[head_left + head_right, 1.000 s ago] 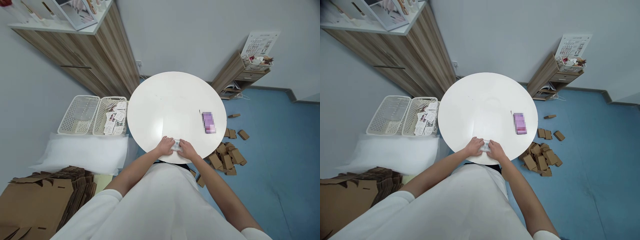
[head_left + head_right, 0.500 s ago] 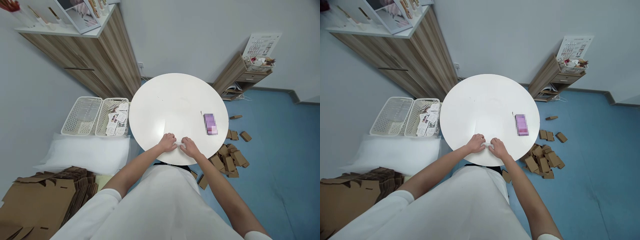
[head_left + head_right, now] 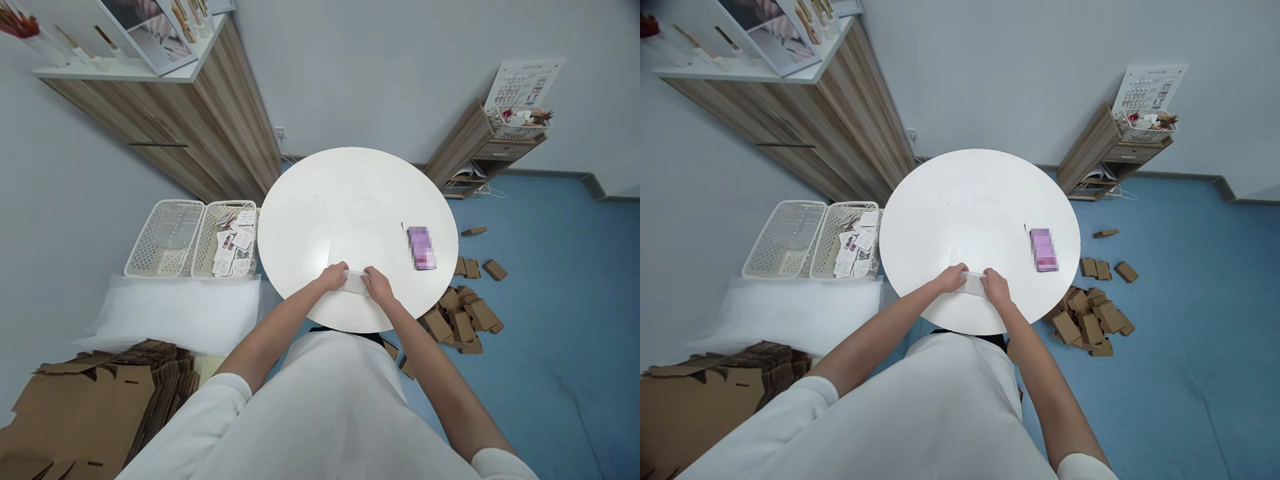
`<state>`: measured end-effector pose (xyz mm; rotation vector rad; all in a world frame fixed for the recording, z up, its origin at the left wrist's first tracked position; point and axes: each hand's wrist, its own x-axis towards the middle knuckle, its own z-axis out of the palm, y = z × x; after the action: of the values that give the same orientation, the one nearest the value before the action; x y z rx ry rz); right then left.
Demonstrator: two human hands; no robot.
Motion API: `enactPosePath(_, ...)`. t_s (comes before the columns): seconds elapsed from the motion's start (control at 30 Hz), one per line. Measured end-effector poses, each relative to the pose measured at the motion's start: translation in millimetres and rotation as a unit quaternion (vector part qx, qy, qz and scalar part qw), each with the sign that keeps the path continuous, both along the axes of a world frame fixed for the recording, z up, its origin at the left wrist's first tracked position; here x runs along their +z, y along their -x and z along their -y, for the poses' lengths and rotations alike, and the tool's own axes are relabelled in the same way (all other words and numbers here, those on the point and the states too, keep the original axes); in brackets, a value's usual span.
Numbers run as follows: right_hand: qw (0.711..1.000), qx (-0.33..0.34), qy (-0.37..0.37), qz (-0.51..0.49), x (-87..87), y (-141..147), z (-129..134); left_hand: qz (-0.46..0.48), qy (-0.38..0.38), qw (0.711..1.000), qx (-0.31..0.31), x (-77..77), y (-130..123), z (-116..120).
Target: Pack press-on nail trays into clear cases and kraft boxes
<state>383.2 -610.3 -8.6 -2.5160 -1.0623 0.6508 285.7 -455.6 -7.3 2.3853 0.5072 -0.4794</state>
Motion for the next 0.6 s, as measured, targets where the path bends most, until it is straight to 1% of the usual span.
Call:
enactPosePath(0.17, 0.999, -0.009, 0.008, -0.035, -8.1, -1, -2, -0.004, 0.009, 1.000, 0.025, -8.3, 2, -2)
enactPosePath(0.33, 0.999, -0.025, 0.015, -0.030, -15.1, -4, -3, -0.011, 0.000, 0.999, 0.046, -13.4, 6, -4)
enactPosePath(0.47, 0.997, -0.067, 0.002, -0.021, -19.1, -8, 4, -0.033, -0.020, 0.997, 0.072, -16.3, 8, -3)
enactPosePath(0.6, 0.993, -0.117, 0.016, -0.020, -21.4, -10, 16, -0.046, -0.043, 0.995, 0.081, -15.6, 9, 0)
